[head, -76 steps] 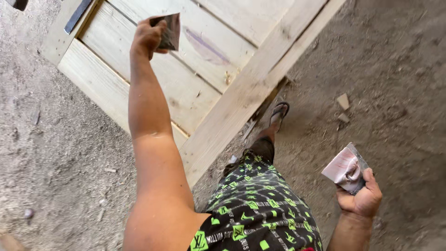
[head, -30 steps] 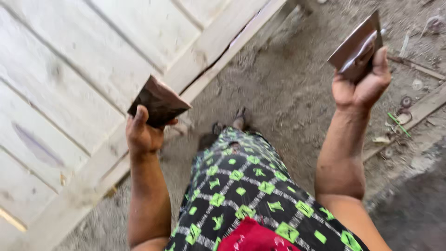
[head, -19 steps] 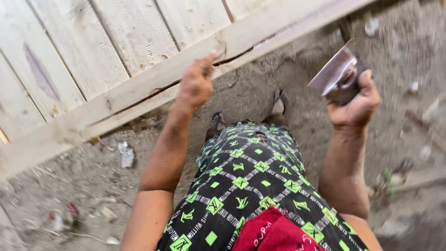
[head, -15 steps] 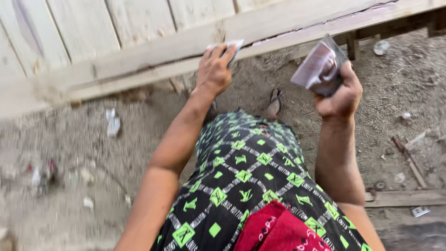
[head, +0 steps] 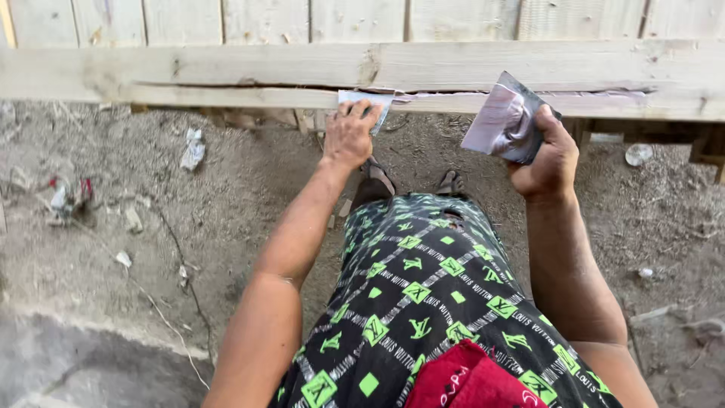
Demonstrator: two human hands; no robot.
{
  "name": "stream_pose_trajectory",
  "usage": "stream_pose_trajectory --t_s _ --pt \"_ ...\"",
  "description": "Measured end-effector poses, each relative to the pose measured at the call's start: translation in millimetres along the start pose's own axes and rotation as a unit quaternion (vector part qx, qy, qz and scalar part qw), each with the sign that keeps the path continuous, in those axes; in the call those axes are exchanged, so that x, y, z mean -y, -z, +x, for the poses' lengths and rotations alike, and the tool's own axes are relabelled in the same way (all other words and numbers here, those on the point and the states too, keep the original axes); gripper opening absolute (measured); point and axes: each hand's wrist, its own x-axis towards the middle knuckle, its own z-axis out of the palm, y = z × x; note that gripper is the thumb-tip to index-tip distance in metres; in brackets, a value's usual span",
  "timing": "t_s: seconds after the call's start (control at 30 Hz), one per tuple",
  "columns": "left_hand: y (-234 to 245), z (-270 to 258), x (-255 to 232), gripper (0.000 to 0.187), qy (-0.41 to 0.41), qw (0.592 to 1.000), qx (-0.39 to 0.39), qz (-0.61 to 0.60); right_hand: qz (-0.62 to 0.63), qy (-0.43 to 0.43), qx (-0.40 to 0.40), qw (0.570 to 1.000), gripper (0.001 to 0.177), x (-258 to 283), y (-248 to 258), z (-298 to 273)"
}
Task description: The person uses a putty knife to apply a filler paste into gaps and cracks on a wooden door frame. They smooth the filler along the seams and edges, then retrieve more filler from a container to continue the process.
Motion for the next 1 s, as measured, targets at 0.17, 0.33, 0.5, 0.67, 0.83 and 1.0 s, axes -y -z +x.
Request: stream_pose_trajectory --t_s 0.17,0.33,0.5,0.67,0.83,1.0 --pt "16.7 -21.1 25.5 0.043 0.036 0.997 0.055 0.030 -0.091 -0.003 -0.063 0.994 0.019 -37.3 -11.5 35.6" --pt "62.4 -6.0 43.0 0.045 0.046 0.996 0.076 -0.025 -0.154 0.054 0.022 0.986 0.021 -99.6 -49.9 80.3" --pt "74.9 -9.4 15.2 0.054 -0.071 0.990 -0.032 -0.116 -0.148 0.034 0.104 0.983 0.027 -153.2 -96.8 96.6" --pt "64.6 -28.7 37.6 0.052 -0.053 0.990 0.043 -0.119 -0.145 0.020 -0.010 0.989 0.026 -181.1 -132.6 128.5" --pt "54.8 -31.6 95.1 0.046 -0.022 0.999 0.031 -0.033 -0.105 0.070 -0.048 0.991 0.027 -165.9 -129.7 155.6" --pt "43.3 -25.0 98.3 0.049 0.018 0.987 0.157 0.011 -0.136 0.094 -0.029 0.986 0.029 -147.2 -118.3 148.4"
